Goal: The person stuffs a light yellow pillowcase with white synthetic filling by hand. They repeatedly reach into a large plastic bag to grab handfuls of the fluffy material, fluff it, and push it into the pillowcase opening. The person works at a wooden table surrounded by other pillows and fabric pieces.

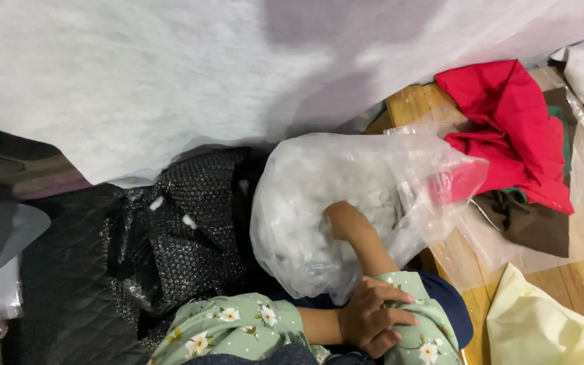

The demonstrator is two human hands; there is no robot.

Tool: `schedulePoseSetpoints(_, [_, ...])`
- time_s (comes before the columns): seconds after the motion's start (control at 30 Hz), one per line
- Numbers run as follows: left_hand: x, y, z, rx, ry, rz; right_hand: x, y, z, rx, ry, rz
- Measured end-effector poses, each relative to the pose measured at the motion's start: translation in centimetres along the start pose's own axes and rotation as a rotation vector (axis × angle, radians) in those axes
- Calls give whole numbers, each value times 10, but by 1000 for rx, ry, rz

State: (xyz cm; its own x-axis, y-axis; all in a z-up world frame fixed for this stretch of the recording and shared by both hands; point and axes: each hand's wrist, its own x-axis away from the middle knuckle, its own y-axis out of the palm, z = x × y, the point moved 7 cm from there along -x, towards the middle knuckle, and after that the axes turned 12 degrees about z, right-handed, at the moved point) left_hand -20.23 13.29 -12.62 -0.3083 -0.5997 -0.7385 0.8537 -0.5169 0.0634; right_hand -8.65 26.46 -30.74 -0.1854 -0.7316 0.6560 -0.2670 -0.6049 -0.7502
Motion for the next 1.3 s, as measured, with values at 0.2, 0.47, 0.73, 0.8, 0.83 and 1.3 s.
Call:
schedulePoseSetpoints(0.2, [7, 8, 5, 108, -9, 11, 45, -82, 20, -408, -103, 576])
schedulePoseSetpoints(0.47, [2, 6, 11, 40, 22, -40, 99, -94, -8, -240, 254, 90])
schedulePoseSetpoints(0.73, [3, 6, 11, 36, 26, -5, 2, -27, 33, -92, 89, 394])
schedulePoseSetpoints(0.8, [4, 6, 12, 55, 24, -17, 15, -43, 32, -148, 66, 410])
schedulePoseSetpoints(0.83, [4, 5, 15, 52, 58, -21, 30, -62, 27, -244, 22, 538])
schedulePoseSetpoints(1.3, [29, 7, 3, 132, 23, 20, 254, -110, 86, -1126, -360, 1109])
